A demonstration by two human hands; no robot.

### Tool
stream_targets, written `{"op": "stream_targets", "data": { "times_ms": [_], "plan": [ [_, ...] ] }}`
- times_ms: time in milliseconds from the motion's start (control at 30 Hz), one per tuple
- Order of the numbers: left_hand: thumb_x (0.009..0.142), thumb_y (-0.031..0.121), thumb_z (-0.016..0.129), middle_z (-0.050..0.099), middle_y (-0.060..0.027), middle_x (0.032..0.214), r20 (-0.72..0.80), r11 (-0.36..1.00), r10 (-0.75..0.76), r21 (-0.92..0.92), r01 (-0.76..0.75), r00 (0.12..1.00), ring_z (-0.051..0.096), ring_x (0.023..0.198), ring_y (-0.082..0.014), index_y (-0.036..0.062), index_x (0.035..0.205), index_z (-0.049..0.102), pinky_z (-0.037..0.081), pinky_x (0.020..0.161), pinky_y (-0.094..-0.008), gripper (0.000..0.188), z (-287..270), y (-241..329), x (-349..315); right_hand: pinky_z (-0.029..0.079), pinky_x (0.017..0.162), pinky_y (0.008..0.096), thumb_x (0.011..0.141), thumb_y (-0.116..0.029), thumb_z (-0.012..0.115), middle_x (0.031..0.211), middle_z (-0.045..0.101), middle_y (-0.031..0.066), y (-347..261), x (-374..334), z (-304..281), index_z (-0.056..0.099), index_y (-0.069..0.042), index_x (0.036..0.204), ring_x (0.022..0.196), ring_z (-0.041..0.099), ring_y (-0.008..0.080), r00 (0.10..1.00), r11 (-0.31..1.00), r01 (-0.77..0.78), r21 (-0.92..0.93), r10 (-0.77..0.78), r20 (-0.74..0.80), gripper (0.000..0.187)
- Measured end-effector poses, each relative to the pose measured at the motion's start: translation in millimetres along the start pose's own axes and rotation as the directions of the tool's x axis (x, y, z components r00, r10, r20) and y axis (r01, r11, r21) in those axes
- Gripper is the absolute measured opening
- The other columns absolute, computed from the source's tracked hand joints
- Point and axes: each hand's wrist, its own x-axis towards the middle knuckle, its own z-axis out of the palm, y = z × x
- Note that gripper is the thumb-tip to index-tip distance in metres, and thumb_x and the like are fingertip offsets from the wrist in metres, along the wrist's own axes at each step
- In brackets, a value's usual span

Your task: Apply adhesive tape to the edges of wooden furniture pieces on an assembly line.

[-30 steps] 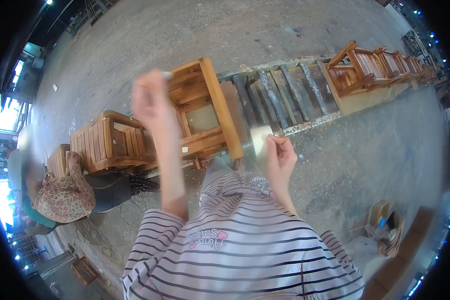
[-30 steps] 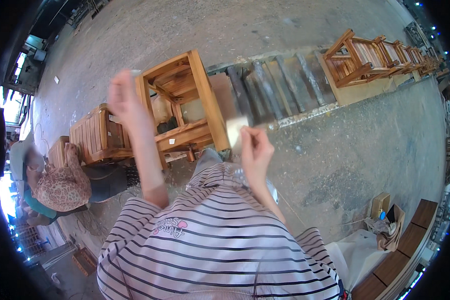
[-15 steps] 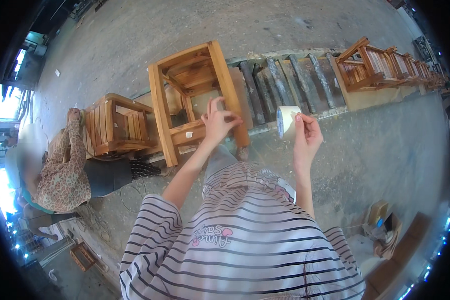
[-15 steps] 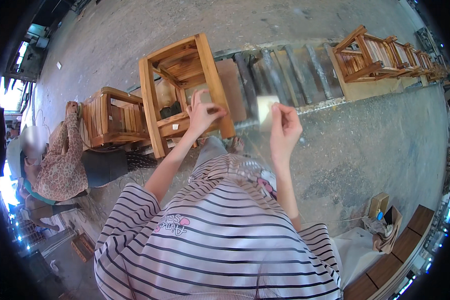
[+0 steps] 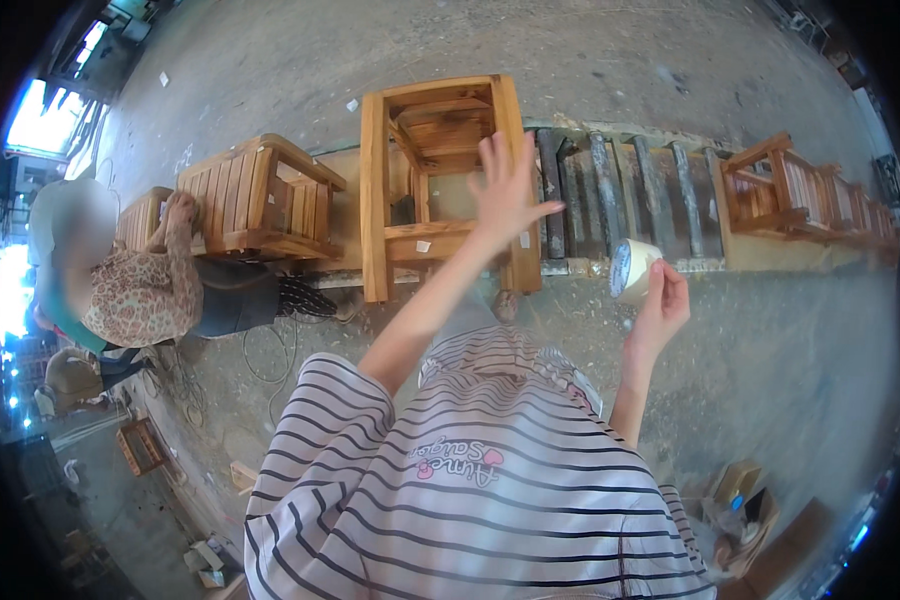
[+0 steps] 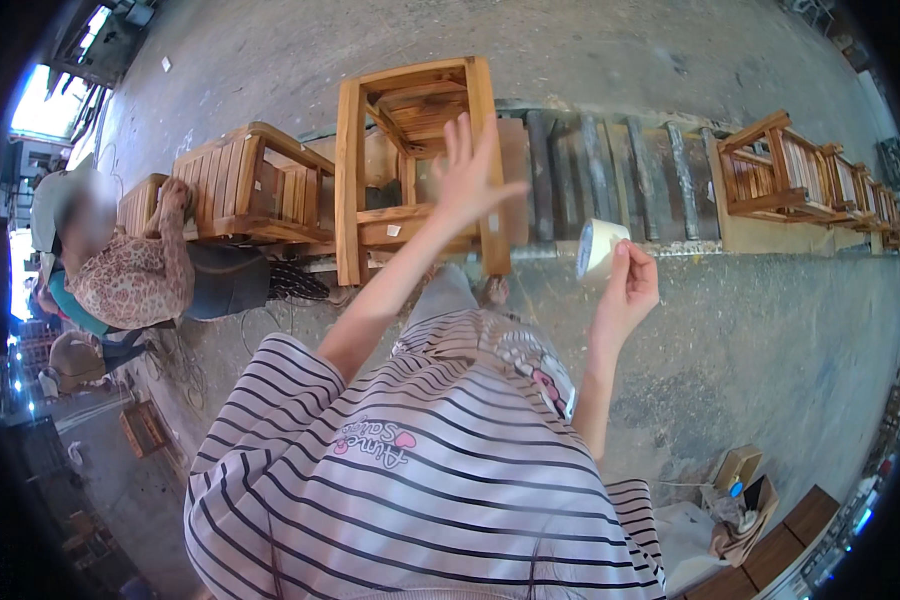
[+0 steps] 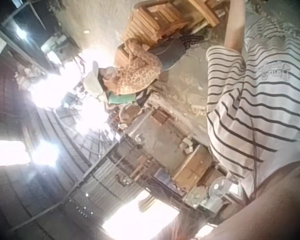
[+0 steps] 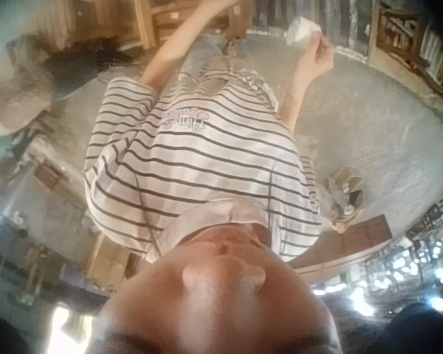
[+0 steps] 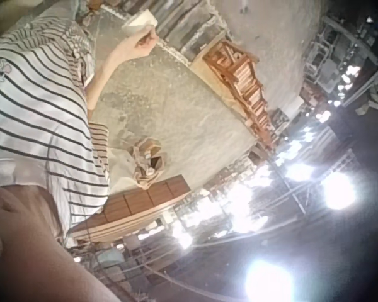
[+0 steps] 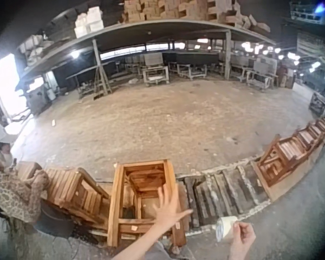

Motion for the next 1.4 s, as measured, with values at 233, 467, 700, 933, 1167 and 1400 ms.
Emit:
{"op": "stream_targets", "data": {
  "times_ms": [233, 467, 700, 933, 1167, 1400],
  "plan": [
    [0.095, 0.060, 0.041, 0.017, -0.0131, 0.161, -0.011, 0.960, 0.231, 0.165, -0.226, 0.973, 0.008, 0.150, -0.0336, 0.0214, 0.151, 0.034, 0.008, 0.111, -0.0695, 0.068, 77.0, 15.4, -7.8, 0.048, 0.085, 0.0265, 0.096, -0.012, 0.062, 0.101, 0.067, 0.0101, -2.2, 8.5, 3.0, 0.061, 0.003, 0.103, 0.093, 0.062, 0.0130, 0.999, 1.000, -0.001, -0.012, 0.001, -0.041, 0.016],
    [0.097, 0.041, 0.051, 0.021, -0.0128, 0.160, -0.366, 0.987, 0.086, -0.093, -0.128, 0.927, 0.013, 0.149, -0.0367, 0.0194, 0.141, 0.047, 0.004, 0.112, -0.0682, 0.050, -9.1, -29.3, -25.7, 0.049, 0.081, 0.0276, 0.095, -0.015, 0.064, 0.102, 0.067, 0.0105, 8.0, 15.3, -6.4, 0.062, 0.002, 0.102, 0.093, 0.062, 0.0135, 0.995, 0.995, -0.073, -0.066, 0.068, -0.079, 0.019],
    [0.096, 0.035, 0.054, 0.037, -0.0075, 0.153, -0.283, 0.995, 0.043, 0.101, -0.015, 0.958, 0.024, 0.146, -0.0316, 0.0186, 0.139, 0.049, 0.010, 0.114, -0.0620, 0.047, -29.4, -124.9, -46.0, 0.048, 0.083, 0.0273, 0.095, -0.015, 0.065, 0.103, 0.068, 0.0101, 17.0, 21.0, 22.3, 0.062, 0.002, 0.103, 0.093, 0.062, 0.0134, 0.992, 0.989, -0.117, -0.087, 0.120, 0.032, 0.019],
    [0.097, 0.011, 0.047, 0.054, -0.0207, 0.131, -0.658, 0.911, -0.229, -0.405, -0.080, 0.718, 0.052, 0.118, -0.0362, -0.0011, 0.118, 0.059, 0.041, 0.101, -0.0411, 0.028, -71.1, -116.8, -74.5, 0.047, 0.087, 0.0269, 0.095, -0.014, 0.064, 0.104, 0.067, 0.0102, 5.1, 22.8, 37.3, 0.062, 0.002, 0.102, 0.095, 0.060, 0.0130, 0.989, 0.999, -0.054, 0.008, 0.052, 0.142, 0.017],
    [0.086, 0.023, 0.065, 0.051, -0.0185, 0.138, -0.368, 0.949, 0.263, 0.267, -0.169, 0.892, 0.045, 0.133, -0.0326, -0.0026, 0.133, 0.051, 0.033, 0.112, -0.0486, 0.056, -23.3, -111.5, -179.9, 0.047, 0.087, 0.0296, 0.095, -0.016, 0.064, 0.105, 0.066, 0.0074, 24.5, 33.8, 19.0, 0.064, -0.001, 0.107, 0.096, 0.059, 0.0139, 0.984, 0.998, -0.065, -0.022, 0.068, 0.165, 0.020],
    [0.096, 0.042, 0.051, 0.042, -0.0187, 0.148, -0.228, 0.943, 0.128, 0.330, -0.047, 0.965, 0.039, 0.140, -0.0277, -0.0058, 0.139, 0.044, 0.018, 0.119, -0.0516, 0.065, 14.7, -127.8, -173.5, 0.046, 0.092, 0.0352, 0.096, -0.021, 0.062, 0.115, 0.064, 0.0104, 34.5, 50.4, 44.1, 0.064, 0.001, 0.112, 0.105, 0.057, 0.0196, 0.973, 0.991, 0.025, -0.132, 0.006, 0.232, 0.027]
  ]
}}
